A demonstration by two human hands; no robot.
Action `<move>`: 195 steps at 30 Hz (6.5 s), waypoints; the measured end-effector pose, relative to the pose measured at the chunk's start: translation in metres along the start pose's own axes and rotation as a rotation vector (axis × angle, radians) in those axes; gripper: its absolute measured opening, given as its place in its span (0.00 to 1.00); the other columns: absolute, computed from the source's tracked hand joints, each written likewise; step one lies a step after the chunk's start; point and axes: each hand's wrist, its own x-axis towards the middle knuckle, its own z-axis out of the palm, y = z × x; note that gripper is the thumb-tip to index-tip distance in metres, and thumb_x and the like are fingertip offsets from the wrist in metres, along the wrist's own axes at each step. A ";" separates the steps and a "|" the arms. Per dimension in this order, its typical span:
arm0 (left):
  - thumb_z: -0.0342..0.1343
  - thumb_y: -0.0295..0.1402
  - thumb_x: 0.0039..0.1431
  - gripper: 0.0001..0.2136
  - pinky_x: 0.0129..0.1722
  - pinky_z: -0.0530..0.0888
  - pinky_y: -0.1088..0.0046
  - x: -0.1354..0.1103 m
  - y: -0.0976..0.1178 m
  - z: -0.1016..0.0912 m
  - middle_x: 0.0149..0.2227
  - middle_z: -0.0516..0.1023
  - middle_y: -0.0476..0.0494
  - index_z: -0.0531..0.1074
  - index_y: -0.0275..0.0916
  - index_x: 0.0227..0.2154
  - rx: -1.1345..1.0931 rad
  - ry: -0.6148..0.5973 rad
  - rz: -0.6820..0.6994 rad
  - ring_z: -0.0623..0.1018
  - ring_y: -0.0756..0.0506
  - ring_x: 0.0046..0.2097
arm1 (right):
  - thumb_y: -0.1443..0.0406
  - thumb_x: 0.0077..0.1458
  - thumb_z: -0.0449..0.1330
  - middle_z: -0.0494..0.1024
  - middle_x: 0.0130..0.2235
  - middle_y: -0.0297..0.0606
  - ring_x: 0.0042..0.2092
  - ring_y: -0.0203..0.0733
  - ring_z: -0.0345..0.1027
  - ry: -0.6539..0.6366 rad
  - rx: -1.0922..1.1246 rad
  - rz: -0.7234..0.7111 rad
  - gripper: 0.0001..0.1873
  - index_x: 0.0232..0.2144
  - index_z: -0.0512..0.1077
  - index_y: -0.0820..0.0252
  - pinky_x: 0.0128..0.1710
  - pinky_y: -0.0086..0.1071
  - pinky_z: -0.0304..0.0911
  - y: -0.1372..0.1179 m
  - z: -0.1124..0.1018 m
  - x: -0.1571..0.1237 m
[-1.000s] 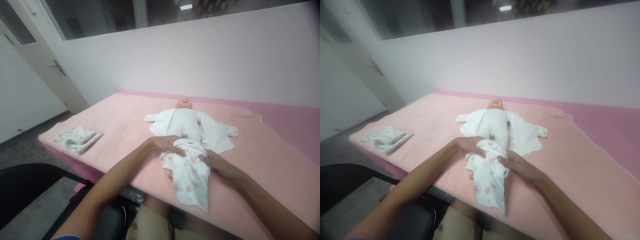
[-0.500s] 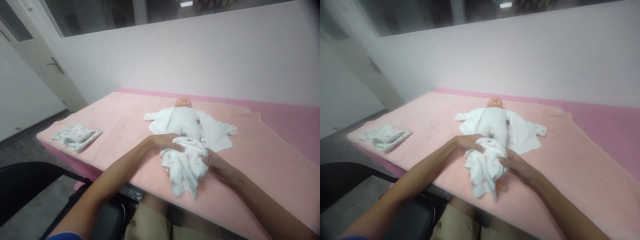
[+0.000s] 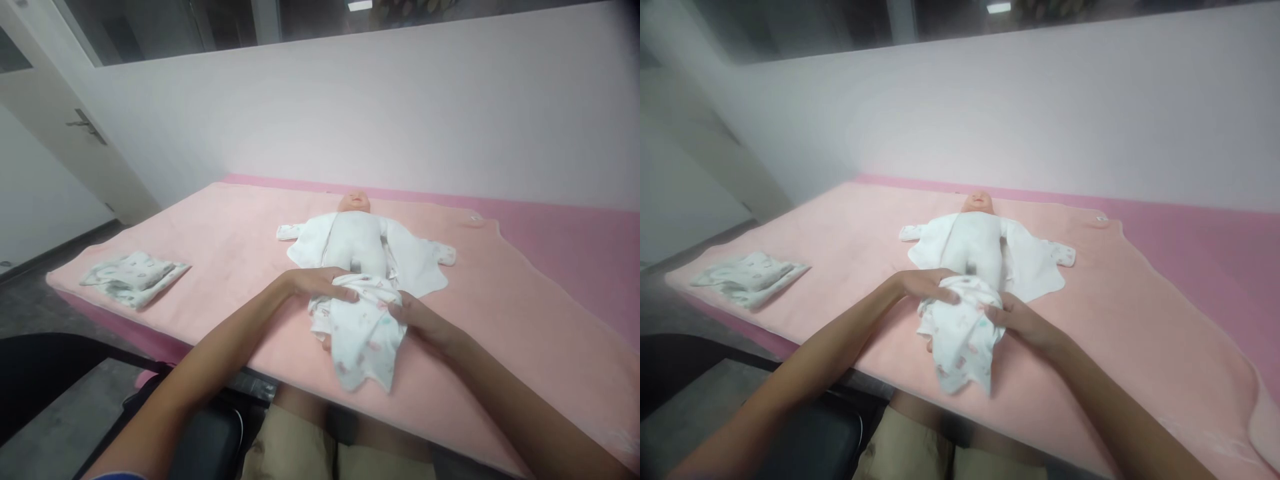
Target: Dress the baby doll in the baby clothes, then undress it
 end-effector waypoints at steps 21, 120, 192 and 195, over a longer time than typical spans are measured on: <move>0.79 0.40 0.40 0.22 0.38 0.78 0.70 -0.002 0.009 0.005 0.40 0.84 0.48 0.82 0.41 0.39 0.214 -0.051 -0.076 0.82 0.42 0.43 | 0.43 0.66 0.59 0.81 0.38 0.39 0.40 0.45 0.74 -0.010 -0.190 -0.017 0.26 0.47 0.78 0.60 0.45 0.36 0.69 0.002 -0.002 -0.002; 0.61 0.39 0.57 0.18 0.41 0.73 0.67 -0.026 0.017 0.099 0.44 0.73 0.43 0.63 0.40 0.46 0.516 0.447 0.093 0.74 0.42 0.44 | 0.54 0.53 0.63 0.83 0.42 0.41 0.44 0.53 0.74 0.976 -0.221 -0.081 0.20 0.43 0.77 0.61 0.43 0.37 0.67 0.053 0.111 -0.062; 0.48 0.51 0.73 0.19 0.48 0.71 0.65 -0.034 0.016 0.051 0.42 0.75 0.45 0.72 0.40 0.38 0.356 0.585 0.171 0.73 0.43 0.45 | 0.46 0.59 0.63 0.82 0.37 0.43 0.43 0.55 0.74 0.472 0.050 0.026 0.24 0.39 0.80 0.60 0.44 0.45 0.70 -0.044 0.027 -0.004; 0.53 0.52 0.70 0.20 0.40 0.70 0.69 -0.022 0.002 0.048 0.38 0.72 0.47 0.71 0.39 0.36 0.200 0.715 0.150 0.72 0.46 0.39 | 0.47 0.59 0.62 0.81 0.33 0.44 0.38 0.55 0.75 0.475 0.233 0.066 0.24 0.39 0.81 0.62 0.38 0.44 0.70 -0.033 0.025 0.006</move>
